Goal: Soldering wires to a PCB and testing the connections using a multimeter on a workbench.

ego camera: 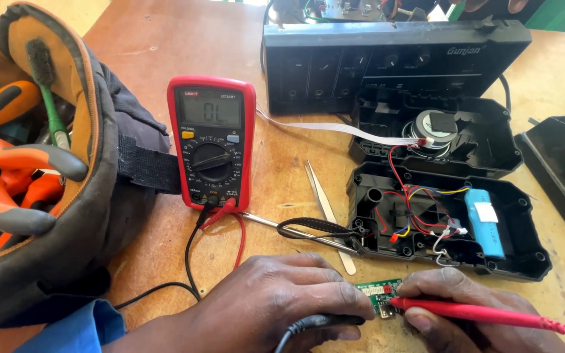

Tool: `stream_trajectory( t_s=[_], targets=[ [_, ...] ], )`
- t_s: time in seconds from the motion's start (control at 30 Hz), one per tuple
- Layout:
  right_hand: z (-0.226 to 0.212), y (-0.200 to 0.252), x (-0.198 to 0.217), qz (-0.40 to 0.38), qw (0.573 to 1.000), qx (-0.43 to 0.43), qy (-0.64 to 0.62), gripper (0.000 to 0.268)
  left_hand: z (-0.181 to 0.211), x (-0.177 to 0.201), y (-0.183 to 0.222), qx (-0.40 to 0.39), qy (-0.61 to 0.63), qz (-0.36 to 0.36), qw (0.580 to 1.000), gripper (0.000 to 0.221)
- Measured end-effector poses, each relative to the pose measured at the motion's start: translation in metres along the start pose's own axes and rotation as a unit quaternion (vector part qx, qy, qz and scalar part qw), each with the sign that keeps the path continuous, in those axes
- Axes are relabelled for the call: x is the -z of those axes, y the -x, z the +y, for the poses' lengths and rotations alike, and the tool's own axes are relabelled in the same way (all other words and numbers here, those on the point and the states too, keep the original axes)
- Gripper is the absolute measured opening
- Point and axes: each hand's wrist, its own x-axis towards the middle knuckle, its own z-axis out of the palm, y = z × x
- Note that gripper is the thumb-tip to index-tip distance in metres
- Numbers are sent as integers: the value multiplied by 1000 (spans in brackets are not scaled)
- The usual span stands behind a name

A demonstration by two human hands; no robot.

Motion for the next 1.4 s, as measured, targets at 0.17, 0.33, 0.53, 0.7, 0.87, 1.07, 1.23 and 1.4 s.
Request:
stream_trajectory(
  t_s=[0.17, 0.33, 0.53, 0.7, 0.87, 1.07, 1.23, 1.4],
  targets=[
    [4, 0, 2, -5, 1000, 11, 26, 33, 1, 1, -3, 2, 1, -9, 1000, 20],
    [4, 0, 11, -26, 997, -57, 39, 34, 4, 3, -13, -15, 13, -9, 1000, 23],
    [-15, 6, 17, 72, 992, -12, -106, 31, 11, 8, -15, -4, 26, -15, 1000, 24],
    [-36, 7, 38, 50, 992, 94, -73, 25, -4, 0, -19, -10, 23, -73, 997, 33],
    [-40, 30, 74, 112, 980, 149, 73, 43, 0, -6, -22, 6, -13, -31, 999, 24],
    [-68, 15, 104, 281, 960, 12, 16, 35, 5, -6, -22, -2, -9, -13, 1000, 22],
    [-70, 6, 96, 269, 957, 44, 100, 19, 4, -7, -21, -12, -24, -20, 999, 23],
    [-67, -7, 64, 178, 968, 143, 102, 40, 12, -7, -25, -6, -7, -24, 1000, 24]
  ],
)
